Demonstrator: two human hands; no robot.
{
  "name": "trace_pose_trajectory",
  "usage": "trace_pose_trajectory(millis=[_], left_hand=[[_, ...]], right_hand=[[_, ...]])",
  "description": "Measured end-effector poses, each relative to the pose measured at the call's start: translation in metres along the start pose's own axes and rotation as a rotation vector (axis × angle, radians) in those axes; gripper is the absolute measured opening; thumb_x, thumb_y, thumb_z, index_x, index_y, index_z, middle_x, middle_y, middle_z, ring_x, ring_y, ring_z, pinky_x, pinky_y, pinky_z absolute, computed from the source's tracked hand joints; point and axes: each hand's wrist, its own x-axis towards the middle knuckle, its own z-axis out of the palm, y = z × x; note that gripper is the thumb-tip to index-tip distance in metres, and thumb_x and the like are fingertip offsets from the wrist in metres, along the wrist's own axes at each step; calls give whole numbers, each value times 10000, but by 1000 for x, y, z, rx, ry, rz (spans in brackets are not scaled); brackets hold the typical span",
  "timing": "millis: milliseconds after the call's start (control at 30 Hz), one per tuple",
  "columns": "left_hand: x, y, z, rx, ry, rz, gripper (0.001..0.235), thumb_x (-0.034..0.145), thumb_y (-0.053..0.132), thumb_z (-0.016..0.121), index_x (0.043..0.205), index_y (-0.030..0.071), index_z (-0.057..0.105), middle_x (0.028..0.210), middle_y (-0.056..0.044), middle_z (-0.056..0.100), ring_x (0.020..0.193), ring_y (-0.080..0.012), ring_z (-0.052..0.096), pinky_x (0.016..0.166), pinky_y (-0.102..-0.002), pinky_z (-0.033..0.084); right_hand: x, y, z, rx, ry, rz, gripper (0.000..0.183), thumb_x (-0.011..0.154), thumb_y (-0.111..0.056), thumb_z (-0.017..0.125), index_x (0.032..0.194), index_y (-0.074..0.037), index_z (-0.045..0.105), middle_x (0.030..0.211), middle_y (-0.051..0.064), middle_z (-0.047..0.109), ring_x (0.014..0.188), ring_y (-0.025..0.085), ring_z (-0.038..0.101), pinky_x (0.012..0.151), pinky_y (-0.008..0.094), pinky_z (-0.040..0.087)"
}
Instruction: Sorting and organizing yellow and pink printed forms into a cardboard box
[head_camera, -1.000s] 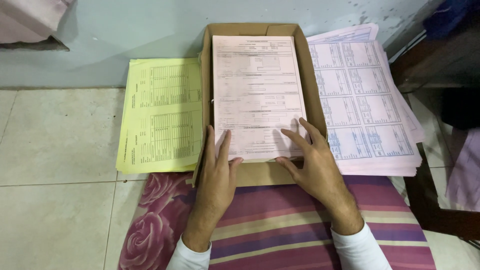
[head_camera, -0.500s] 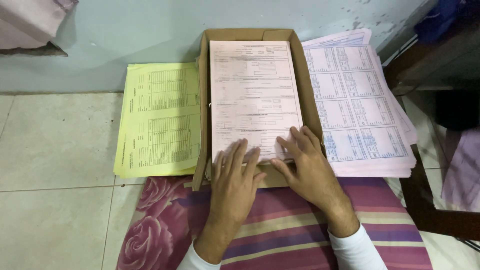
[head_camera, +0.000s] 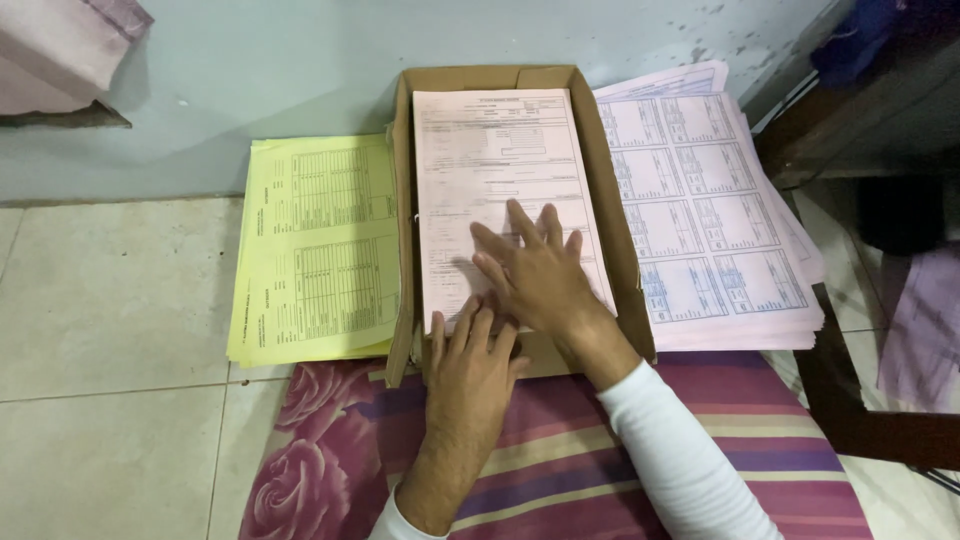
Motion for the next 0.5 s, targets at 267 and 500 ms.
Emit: trace_pose_trajectory(millis=[267,500], left_hand=[[0,4,-10,126,56,8,632,829,451,750,1400,219,607,1516,-87,535,1437,-247,448,1194,-692,236],[2,4,-15,32,-79,-23,687,793,97,674,1457,207,535,1577,-101,450,1474,-273,378,1215,-717,101]], right_hand=[[105,-7,-21,-53,5,163,627,1007,-615,233,1577,-360,294,1641,319,91,1428,693,59,1057,888,119],[155,-2,-16,-50,101,278,614,1012,-622,262,1552,-365,397,1592,353,222,1395,711,123,1090,838,198]])
